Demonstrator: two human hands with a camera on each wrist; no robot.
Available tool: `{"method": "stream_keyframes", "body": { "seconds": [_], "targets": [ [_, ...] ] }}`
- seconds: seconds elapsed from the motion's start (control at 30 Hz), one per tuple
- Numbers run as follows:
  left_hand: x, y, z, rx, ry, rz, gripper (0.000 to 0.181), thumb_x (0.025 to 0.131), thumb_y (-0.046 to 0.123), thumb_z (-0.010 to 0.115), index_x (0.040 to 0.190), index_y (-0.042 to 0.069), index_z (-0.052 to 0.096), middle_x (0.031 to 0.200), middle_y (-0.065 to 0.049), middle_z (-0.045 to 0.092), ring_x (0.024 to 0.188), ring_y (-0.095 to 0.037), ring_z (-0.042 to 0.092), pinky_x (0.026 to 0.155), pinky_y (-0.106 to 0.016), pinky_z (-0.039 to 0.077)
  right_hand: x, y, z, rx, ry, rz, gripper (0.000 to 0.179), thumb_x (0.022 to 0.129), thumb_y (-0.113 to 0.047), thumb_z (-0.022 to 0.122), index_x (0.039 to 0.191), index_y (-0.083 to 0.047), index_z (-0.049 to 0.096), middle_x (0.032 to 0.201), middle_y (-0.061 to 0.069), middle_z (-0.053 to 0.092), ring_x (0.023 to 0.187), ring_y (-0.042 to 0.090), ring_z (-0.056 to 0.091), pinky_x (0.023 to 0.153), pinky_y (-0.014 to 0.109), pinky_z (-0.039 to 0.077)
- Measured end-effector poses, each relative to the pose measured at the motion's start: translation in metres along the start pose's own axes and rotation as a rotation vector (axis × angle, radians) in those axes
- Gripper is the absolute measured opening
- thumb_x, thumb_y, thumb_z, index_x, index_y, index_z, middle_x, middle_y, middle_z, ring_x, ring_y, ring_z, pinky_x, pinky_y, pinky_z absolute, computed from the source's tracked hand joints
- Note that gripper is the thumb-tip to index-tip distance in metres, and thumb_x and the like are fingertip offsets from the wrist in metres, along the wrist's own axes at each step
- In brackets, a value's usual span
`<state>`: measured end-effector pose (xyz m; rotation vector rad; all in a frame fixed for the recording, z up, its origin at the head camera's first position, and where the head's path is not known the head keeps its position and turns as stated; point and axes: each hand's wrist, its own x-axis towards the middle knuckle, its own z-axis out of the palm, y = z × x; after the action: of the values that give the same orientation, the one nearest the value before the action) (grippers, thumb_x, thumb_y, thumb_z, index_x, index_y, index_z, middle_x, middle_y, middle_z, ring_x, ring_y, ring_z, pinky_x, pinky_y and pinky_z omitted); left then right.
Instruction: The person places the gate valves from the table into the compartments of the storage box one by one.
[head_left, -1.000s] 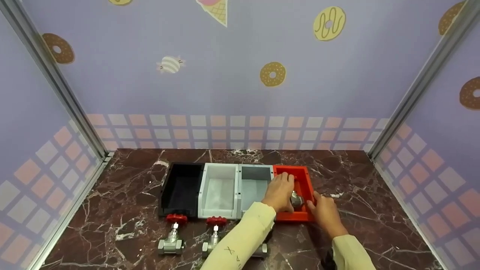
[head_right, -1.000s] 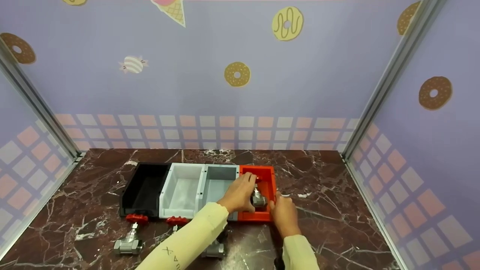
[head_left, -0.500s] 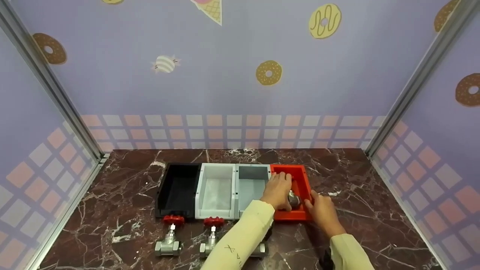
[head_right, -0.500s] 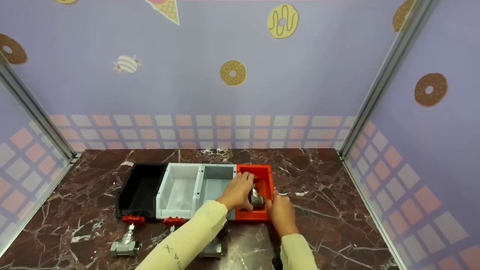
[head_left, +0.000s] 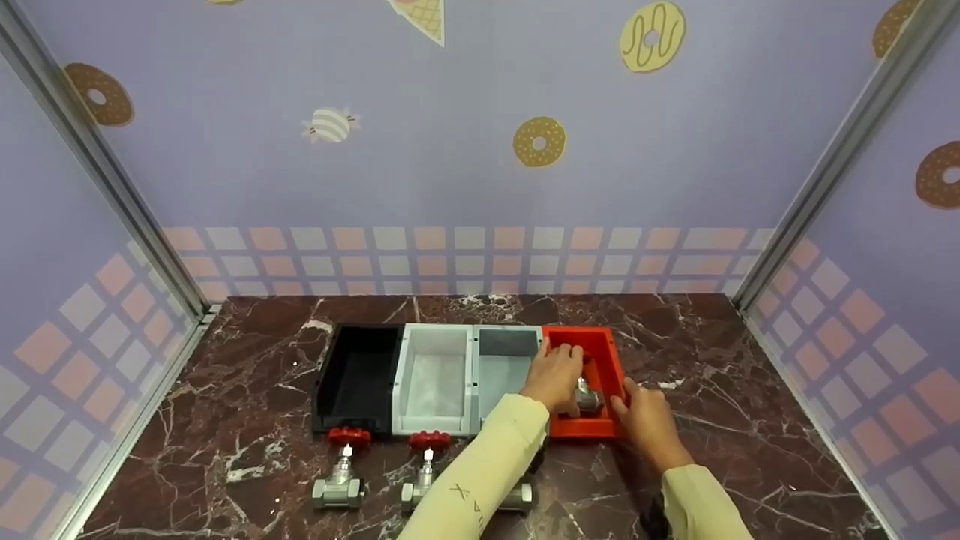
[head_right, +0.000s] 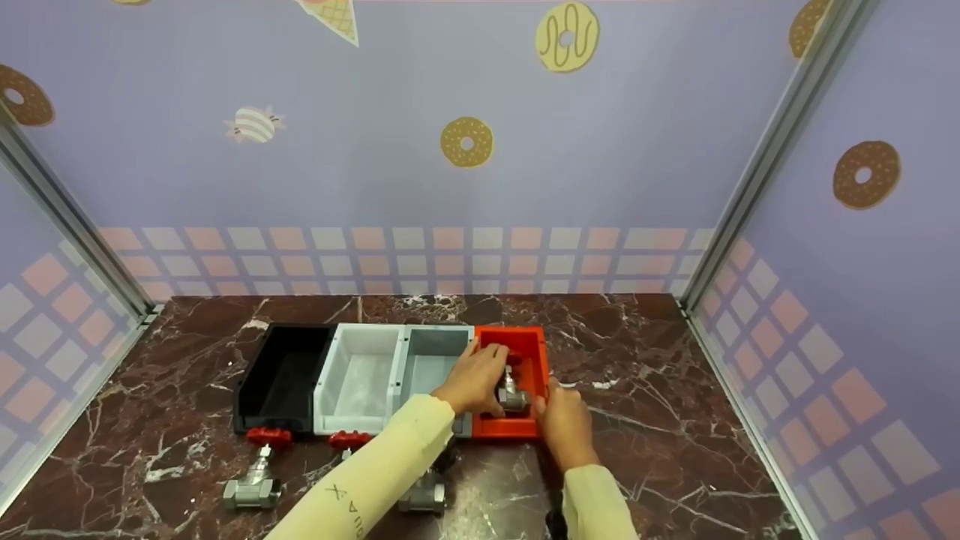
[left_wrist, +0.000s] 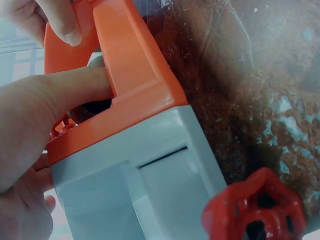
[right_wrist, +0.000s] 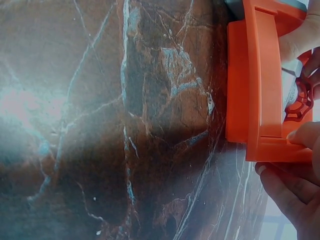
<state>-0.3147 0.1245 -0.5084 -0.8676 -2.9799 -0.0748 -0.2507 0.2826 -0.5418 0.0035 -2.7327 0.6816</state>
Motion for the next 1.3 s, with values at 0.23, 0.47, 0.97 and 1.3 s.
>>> {"method": "stream_keyframes", "body": {
  "seconds": [0.23, 0.47, 0.97, 1.3],
  "targets": [
    [0.000, 0.000, 0.001, 0.069, 0.022, 0.016, 0.085, 0.059, 0.043, 0.090, 0.128, 0.015, 0.048, 0.121, -0.001, 0.059, 0.117, -0.015, 0.056, 0.119, -0.046, 0.024, 0.001, 0.001, -0.002, -0.001, -0.018, 0.025, 0.011, 0.086, -0.009, 0.067, 0.089, 0.000, 0.061, 0.072, 0.018, 0.068, 0.061, 0.027, 0.062, 0.055, 0.044, 0.050],
    [0.001, 0.002, 0.001, 0.132, 0.006, 0.006, 0.086, 0.061, 0.044, 0.088, 0.130, 0.015, 0.047, 0.122, -0.002, 0.057, 0.117, -0.018, 0.055, 0.118, -0.048, 0.025, 0.001, 0.001, -0.002, 0.002, -0.020, 0.030, 0.011, 0.087, -0.009, 0.066, 0.090, 0.001, 0.062, 0.072, 0.018, 0.067, 0.061, 0.027, 0.061, 0.056, 0.044, 0.050],
    [0.000, 0.006, 0.009, 0.158, 0.073, -0.033, 0.065, 0.074, 0.037, 0.080, 0.127, 0.014, 0.051, 0.118, -0.004, 0.060, 0.117, -0.022, 0.055, 0.114, -0.048, 0.030, 0.002, -0.001, -0.002, 0.006, -0.029, 0.037, 0.014, 0.087, -0.009, 0.066, 0.094, 0.002, 0.064, 0.075, 0.018, 0.068, 0.064, 0.028, 0.063, 0.059, 0.046, 0.051],
    [-0.001, 0.008, 0.017, 0.139, 0.176, -0.041, 0.035, 0.086, 0.018, 0.066, 0.119, 0.015, 0.058, 0.111, -0.003, 0.064, 0.110, -0.021, 0.059, 0.111, -0.048, 0.033, -0.001, -0.001, 0.000, -0.002, -0.020, 0.024, 0.014, 0.086, -0.009, 0.068, 0.092, 0.002, 0.062, 0.073, 0.019, 0.067, 0.063, 0.030, 0.063, 0.057, 0.047, 0.050]
  ]
}}
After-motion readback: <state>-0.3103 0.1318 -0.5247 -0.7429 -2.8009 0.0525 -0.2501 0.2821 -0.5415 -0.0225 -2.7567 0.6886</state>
